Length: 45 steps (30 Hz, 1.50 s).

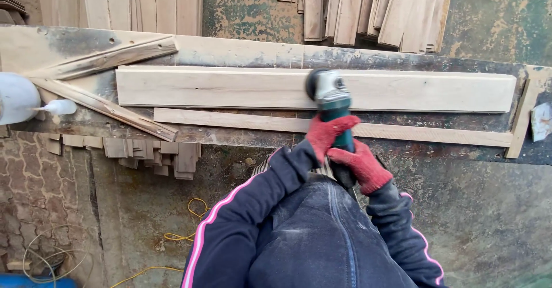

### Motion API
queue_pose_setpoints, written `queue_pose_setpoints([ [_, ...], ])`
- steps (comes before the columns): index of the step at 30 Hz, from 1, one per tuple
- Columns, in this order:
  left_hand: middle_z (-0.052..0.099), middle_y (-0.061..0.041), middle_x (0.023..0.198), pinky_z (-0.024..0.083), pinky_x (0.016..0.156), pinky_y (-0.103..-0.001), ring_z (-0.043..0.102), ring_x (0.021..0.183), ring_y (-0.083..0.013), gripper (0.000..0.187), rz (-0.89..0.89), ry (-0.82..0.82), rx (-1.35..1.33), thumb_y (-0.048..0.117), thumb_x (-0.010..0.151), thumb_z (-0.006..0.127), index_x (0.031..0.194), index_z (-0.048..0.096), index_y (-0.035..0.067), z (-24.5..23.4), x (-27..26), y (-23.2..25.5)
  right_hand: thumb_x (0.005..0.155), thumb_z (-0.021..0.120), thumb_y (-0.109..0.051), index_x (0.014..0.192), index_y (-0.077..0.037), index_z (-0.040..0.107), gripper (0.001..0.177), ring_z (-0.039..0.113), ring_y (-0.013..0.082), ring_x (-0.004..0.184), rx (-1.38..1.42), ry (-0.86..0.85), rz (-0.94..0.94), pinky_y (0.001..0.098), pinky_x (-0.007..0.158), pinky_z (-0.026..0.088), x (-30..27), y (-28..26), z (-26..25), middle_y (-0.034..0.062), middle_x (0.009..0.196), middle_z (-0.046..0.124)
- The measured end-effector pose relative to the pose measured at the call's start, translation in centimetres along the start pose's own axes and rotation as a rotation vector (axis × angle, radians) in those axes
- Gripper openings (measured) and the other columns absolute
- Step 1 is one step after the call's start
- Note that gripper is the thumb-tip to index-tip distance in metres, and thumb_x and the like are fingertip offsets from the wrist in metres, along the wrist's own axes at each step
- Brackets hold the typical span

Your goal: Sanding a wooden plank using a handheld power sander (angle grinder with sanding disc).

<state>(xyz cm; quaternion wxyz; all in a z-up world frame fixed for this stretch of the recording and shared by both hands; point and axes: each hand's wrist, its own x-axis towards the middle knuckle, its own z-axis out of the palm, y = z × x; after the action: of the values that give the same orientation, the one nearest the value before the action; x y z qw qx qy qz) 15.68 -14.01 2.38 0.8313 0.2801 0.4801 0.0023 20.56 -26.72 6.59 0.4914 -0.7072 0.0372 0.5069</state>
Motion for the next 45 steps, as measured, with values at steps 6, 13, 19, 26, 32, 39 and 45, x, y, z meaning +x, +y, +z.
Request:
queue_pose_setpoints([
  [6, 0.075, -0.018, 0.103, 0.067, 0.07, -0.054, 0.074, 0.096, -0.0404, 0.044, 0.296, -0.015, -0.04, 0.015, 0.083, 0.088, 0.121, 0.073, 0.0, -8.3, -1.5, 0.2, 0.059, 0.099, -0.022, 0.09, -0.007, 0.073, 0.043, 0.064, 0.0218, 0.066, -0.107, -0.205, 0.06, 0.0296, 0.061, 0.051, -0.8, -4.2, 6.7, 0.0109, 0.071, 0.065],
  [13, 0.071, -0.028, 0.08, 0.064, 0.064, -0.057, 0.075, 0.071, -0.0424, 0.038, 0.207, 0.366, -0.485, 0.007, 0.073, 0.089, 0.097, 0.065, -0.011, -10.3, -4.8, 3.9, 0.055, 0.099, -0.036, 0.093, -0.01, 0.073, 0.053, 0.066, 0.0202, 0.07, -0.329, -0.413, 0.011, 0.0291, 0.064, 0.052, -0.2, -6.3, 10.3, 0.0073, 0.074, 0.067],
  [19, 0.073, -0.028, 0.082, 0.066, 0.067, -0.054, 0.077, 0.074, -0.0406, 0.037, 0.192, 0.336, -0.422, 0.01, 0.073, 0.092, 0.096, 0.069, -0.007, -8.7, -3.1, 1.7, 0.056, 0.1, -0.03, 0.095, -0.007, 0.073, 0.053, 0.065, 0.0225, 0.072, -0.252, -0.339, 0.092, 0.0304, 0.063, 0.052, -0.7, -5.4, 7.8, 0.0108, 0.075, 0.066],
  [26, 0.051, -0.032, 0.147, 0.057, 0.069, -0.075, 0.057, 0.123, -0.0538, 0.16, 0.323, -0.87, -0.373, 0.025, 0.018, 0.112, 0.156, 0.035, 0.006, -12.6, 19.0, -20.0, 0.068, 0.094, -0.02, 0.097, -0.008, 0.07, 0.04, 0.064, 0.0235, 0.071, -0.038, -0.063, 0.113, 0.0329, 0.062, 0.053, -0.9, -0.7, 1.9, 0.0111, 0.076, 0.063],
  [32, 0.071, -0.017, 0.083, 0.063, 0.06, -0.048, 0.072, 0.072, -0.0325, 0.064, 0.02, 0.041, -0.076, 0.013, 0.054, 0.1, 0.111, 0.07, 0.004, 2.3, 0.7, -3.6, 0.074, 0.09, -0.02, 0.091, -0.007, 0.07, 0.03, 0.062, 0.019, 0.067, 0.051, 0.099, 0.067, 0.03, 0.06, 0.048, -3.3, 0.1, 0.2, 0.0095, 0.072, 0.063],
  [39, 0.071, -0.014, 0.096, 0.066, 0.059, -0.056, 0.075, 0.085, -0.0397, 0.064, 0.058, -0.079, -0.152, 0.016, 0.064, 0.101, 0.12, 0.073, 0.005, -5.1, 1.9, -3.3, 0.066, 0.094, -0.017, 0.091, -0.006, 0.072, 0.036, 0.064, 0.0215, 0.067, 0.047, -0.015, 0.053, 0.0317, 0.061, 0.052, -1.4, -1.5, 3.5, 0.011, 0.071, 0.065],
  [45, 0.072, -0.022, 0.095, 0.064, 0.07, -0.052, 0.075, 0.092, -0.0343, 0.06, 0.01, 0.382, -0.156, 0.016, 0.065, 0.096, 0.116, 0.069, -0.003, -4.7, -4.6, 3.8, 0.055, 0.101, -0.023, 0.092, -0.006, 0.074, 0.049, 0.067, 0.0219, 0.067, -0.107, -0.226, 0.08, 0.0292, 0.058, 0.054, -0.3, -3.3, 6.1, 0.011, 0.071, 0.066],
])
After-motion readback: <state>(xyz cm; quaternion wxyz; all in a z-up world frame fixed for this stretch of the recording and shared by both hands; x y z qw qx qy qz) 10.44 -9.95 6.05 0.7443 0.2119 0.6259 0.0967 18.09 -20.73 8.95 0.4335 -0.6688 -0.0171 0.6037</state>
